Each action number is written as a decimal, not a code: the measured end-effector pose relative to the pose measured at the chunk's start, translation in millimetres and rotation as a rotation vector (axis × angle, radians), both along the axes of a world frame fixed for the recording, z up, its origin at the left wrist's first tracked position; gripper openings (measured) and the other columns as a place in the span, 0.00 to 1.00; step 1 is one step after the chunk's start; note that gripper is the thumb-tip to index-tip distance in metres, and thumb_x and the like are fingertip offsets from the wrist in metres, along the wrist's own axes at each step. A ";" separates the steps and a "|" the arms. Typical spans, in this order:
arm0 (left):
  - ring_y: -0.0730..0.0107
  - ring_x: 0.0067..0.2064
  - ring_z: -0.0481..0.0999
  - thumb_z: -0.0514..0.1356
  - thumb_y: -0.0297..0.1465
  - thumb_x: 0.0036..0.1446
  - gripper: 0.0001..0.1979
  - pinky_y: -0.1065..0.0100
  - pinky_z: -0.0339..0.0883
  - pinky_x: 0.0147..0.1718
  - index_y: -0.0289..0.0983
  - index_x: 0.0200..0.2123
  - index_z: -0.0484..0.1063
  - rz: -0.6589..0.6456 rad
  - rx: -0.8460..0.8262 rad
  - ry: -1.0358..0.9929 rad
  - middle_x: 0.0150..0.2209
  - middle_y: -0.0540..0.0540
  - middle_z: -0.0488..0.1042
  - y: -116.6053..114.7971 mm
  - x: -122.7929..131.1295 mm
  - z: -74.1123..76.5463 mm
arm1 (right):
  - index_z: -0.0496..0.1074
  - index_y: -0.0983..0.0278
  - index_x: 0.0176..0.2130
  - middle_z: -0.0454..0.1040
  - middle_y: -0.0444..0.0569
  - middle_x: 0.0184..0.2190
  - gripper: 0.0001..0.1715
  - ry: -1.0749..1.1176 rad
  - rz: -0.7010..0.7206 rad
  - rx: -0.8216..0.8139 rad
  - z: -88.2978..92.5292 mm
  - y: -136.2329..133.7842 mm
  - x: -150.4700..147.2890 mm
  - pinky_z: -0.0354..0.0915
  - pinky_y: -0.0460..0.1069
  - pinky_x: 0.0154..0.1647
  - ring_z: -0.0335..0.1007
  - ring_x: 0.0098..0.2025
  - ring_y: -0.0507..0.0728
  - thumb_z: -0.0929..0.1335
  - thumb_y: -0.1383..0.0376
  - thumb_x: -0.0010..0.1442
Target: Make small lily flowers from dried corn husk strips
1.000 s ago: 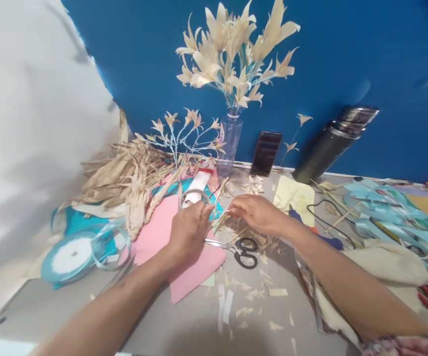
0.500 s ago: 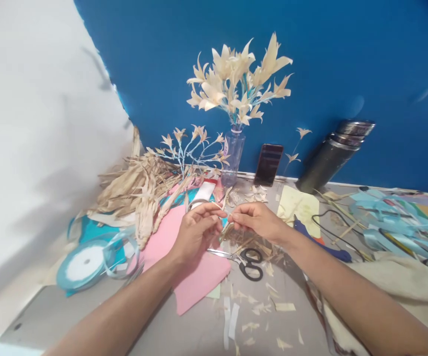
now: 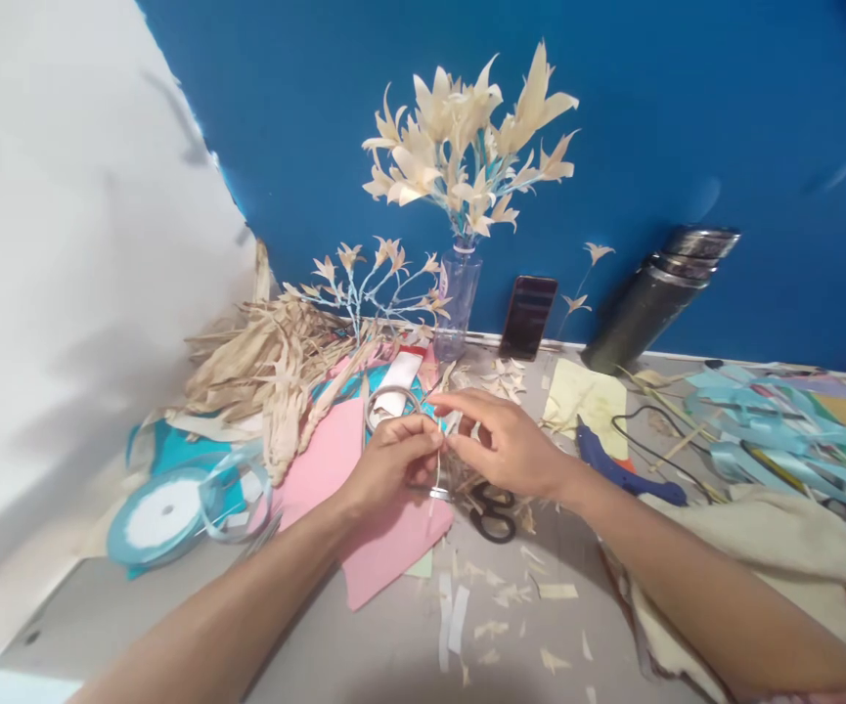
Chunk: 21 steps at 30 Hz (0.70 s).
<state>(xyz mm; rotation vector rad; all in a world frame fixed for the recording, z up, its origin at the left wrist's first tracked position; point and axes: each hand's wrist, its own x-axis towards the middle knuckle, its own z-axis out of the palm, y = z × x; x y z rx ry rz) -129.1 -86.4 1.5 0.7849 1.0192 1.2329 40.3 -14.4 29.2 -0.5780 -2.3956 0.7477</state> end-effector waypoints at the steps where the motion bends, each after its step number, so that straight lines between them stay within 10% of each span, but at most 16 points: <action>1: 0.80 0.18 0.59 0.66 0.32 0.50 0.11 0.75 0.50 0.18 0.34 0.23 0.69 -0.002 0.001 0.032 0.16 0.53 0.64 -0.2 0.8 -0.7 | 0.73 0.61 0.53 0.79 0.50 0.45 0.21 -0.030 -0.009 0.130 -1.5 -2.3 -0.4 0.63 0.47 0.36 0.73 0.38 0.53 0.65 0.71 0.61; 7: 0.80 0.16 0.53 0.65 0.42 0.53 0.18 0.73 0.43 0.16 0.35 0.22 0.67 -0.055 -0.025 0.096 0.15 0.56 0.58 -2.3 5.2 -6.1 | 0.74 0.64 0.33 0.78 0.47 0.28 0.11 -0.278 -0.074 0.555 -4.7 -5.2 1.0 0.53 0.50 0.31 0.71 0.30 0.54 0.64 0.68 0.65; 17: 0.79 0.20 0.51 0.64 0.46 0.55 0.23 0.72 0.45 0.20 0.36 0.21 0.63 -0.062 0.086 0.199 0.18 0.56 0.55 -2.0 4.3 -10.2 | 0.71 0.63 0.28 0.76 0.46 0.24 0.09 -0.305 -0.123 0.571 -5.8 -13.5 -3.4 0.46 0.51 0.29 0.67 0.26 0.54 0.65 0.68 0.59; 21: 0.78 0.22 0.57 0.65 0.44 0.55 0.20 0.72 0.49 0.22 0.35 0.22 0.68 -0.194 0.105 0.148 0.20 0.53 0.61 -14.0 7.6 -2.0 | 0.72 0.63 0.27 0.77 0.46 0.25 0.09 -0.301 -0.350 0.364 -7.8 2.8 -1.5 0.47 0.50 0.28 0.68 0.27 0.54 0.65 0.69 0.58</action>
